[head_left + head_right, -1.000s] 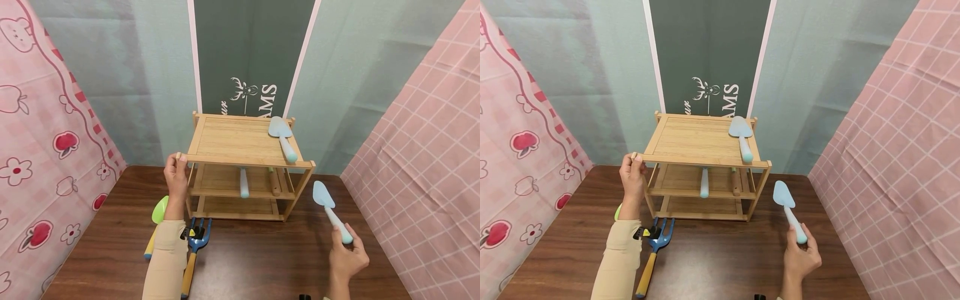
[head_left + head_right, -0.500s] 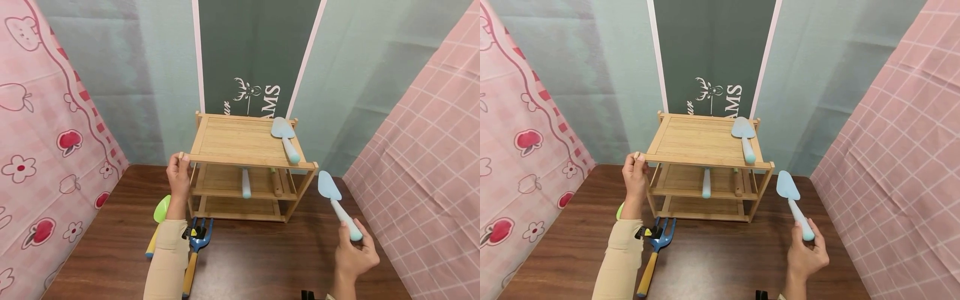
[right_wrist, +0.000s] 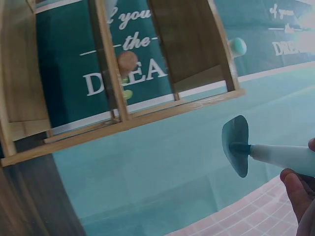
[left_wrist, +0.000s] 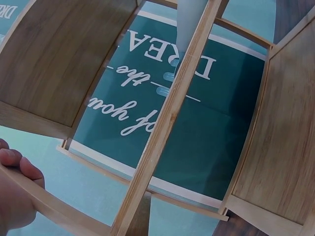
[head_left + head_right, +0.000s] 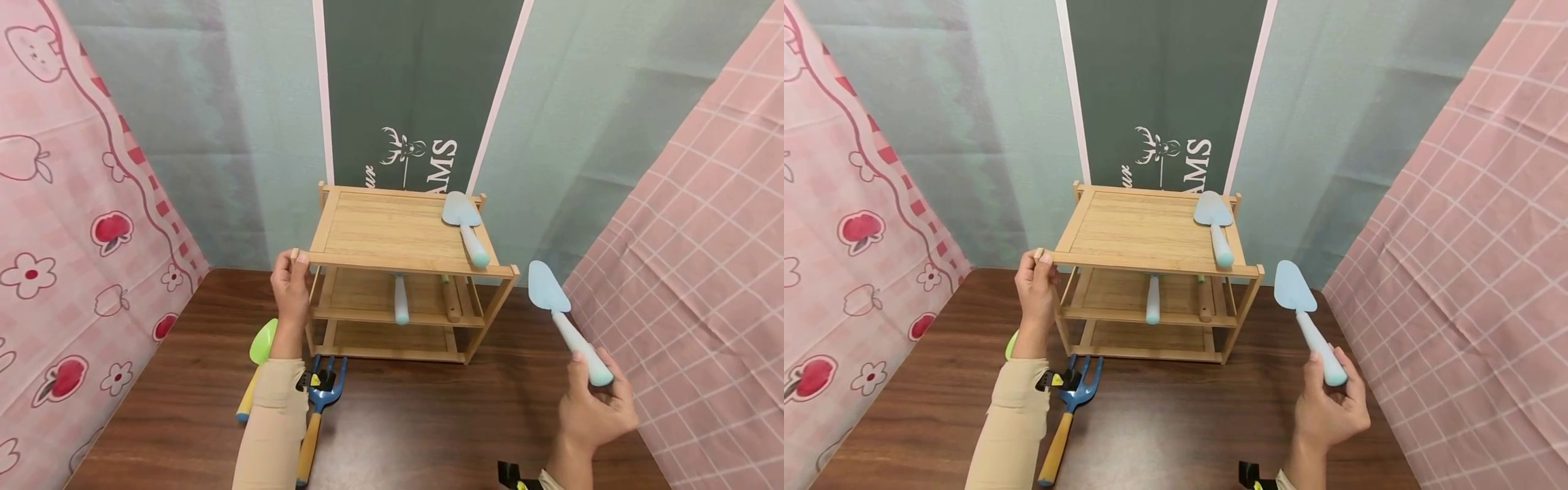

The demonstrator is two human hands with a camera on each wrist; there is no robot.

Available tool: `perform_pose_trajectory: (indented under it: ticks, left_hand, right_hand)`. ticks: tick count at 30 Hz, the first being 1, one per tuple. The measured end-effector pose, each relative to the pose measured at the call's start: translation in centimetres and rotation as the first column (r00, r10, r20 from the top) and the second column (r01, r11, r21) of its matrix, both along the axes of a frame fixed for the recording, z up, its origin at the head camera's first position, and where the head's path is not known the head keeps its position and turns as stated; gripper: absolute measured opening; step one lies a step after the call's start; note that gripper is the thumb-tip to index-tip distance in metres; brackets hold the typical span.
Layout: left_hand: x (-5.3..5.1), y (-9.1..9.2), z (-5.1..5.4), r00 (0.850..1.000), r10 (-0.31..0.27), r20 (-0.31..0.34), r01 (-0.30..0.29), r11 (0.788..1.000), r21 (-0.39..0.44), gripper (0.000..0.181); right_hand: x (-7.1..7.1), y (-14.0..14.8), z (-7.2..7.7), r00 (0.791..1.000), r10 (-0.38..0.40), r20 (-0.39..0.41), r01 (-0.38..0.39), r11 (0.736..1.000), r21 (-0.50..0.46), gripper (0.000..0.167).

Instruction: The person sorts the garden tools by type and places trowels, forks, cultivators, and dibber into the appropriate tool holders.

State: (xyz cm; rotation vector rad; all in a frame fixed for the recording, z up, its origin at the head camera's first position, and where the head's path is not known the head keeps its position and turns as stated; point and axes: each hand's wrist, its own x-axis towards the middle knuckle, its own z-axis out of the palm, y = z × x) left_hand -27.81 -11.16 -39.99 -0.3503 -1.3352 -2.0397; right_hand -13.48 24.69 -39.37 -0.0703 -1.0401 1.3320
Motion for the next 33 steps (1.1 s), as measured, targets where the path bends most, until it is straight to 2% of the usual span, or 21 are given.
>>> perform_pose_trajectory:
  ticks: [8,19,26,33]
  left_hand:
    - [0.1,-0.1,0.0,1.000,0.007,0.013,-0.007,1.000,-0.004,0.004]
    - [0.0,0.0,0.0,1.000,-0.012,-0.009,0.012,1.000,-0.005,0.004]
    - [0.1,0.0,0.1,1.000,-0.013,0.002,0.013,1.000,-0.013,0.004]
    - [0.1,-0.1,0.0,1.000,0.010,-0.009,-0.011,0.999,-0.046,0.005]
  right_hand:
    - [0.0,0.0,1.5,0.999,0.017,-0.030,-0.016,0.999,0.034,0.026]
    - [-0.5,-0.2,3.2,0.996,0.061,-0.071,-0.058,0.997,0.045,0.027]
    - [-1.5,-0.1,3.1,0.998,0.012,-0.064,-0.007,0.997,0.071,0.027]
    - [-1.8,-2.2,5.1,0.996,0.008,-0.088,0.000,0.996,0.084,0.029]
